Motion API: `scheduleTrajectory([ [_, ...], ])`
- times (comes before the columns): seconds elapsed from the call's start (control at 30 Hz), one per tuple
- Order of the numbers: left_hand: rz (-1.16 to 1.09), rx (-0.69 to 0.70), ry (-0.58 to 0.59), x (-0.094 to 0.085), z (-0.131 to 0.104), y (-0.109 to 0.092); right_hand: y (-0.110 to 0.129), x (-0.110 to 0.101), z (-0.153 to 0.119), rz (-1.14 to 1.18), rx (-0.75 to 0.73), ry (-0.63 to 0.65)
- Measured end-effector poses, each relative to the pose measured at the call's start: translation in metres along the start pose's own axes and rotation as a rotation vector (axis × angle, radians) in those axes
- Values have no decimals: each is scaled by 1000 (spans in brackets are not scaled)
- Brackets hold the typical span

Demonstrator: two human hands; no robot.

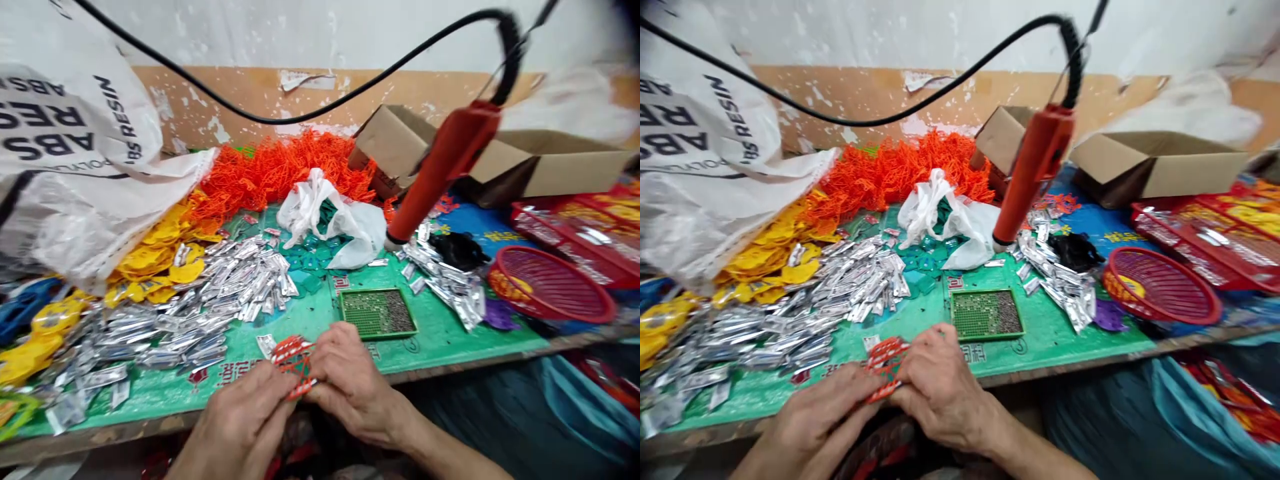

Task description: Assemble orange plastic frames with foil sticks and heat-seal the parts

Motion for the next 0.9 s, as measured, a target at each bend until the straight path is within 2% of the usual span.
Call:
scheduleTrajectory([
  [0.07, -119, -14, 110, -1, 8, 2, 0, 1, 4, 50, 19, 64],
  [0.13, -277, -109, 218, 4, 14, 9, -3, 2, 7, 81, 56, 96],
  [0.23, -537, -369, 399, 26, 12, 26, -10, 2, 6, 114, 111, 88],
  [0.3, -666, -534, 480, 42, 5, 35, -17, 3, 2, 139, 144, 91],
  [0.37, -742, -637, 478, 52, 1, 41, -24, 6, -3, 156, 180, 113],
  [0.43, -825, -698, 425, 58, 1, 45, -29, 6, -5, 133, 212, 127],
  [0.5, -963, -776, 360, 63, 2, 49, -33, -3, -5, 87, 220, 98],
  [0.57, -1087, -851, 290, 67, 3, 54, -36, -28, -2, 27, 201, -31],
  [0.6, -1130, -871, 262, 68, 3, 56, -40, -48, -3, -15, 202, -145],
  [0.67, -1180, -880, 227, 70, 3, 60, -53, -102, -12, -151, 244, -473],
  [0.73, -1207, -885, 209, 72, 2, 65, -63, -163, -33, -329, 277, -891],
  [0.77, -1217, -896, 204, 73, 0, 67, -70, -186, -41, -398, 285, -1016],
  [0.83, -1238, -940, 197, 78, -3, 73, -90, -220, -40, -475, 319, -1096],
  [0.87, -1246, -966, 190, 80, -4, 75, -102, -232, -35, -444, 304, -1098],
  [0.9, -1254, -991, 177, 82, -6, 77, -117, -239, -23, -367, 305, -1040],
])
Point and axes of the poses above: each hand's wrist, its own z-axis towards the middle knuckle, its own x-axis out of the palm, y = z × x, the point moved 8 cm from there along z, towards the middle knuckle, and after that the axes turned 6 degrees about -x, right-handed, at the moved point
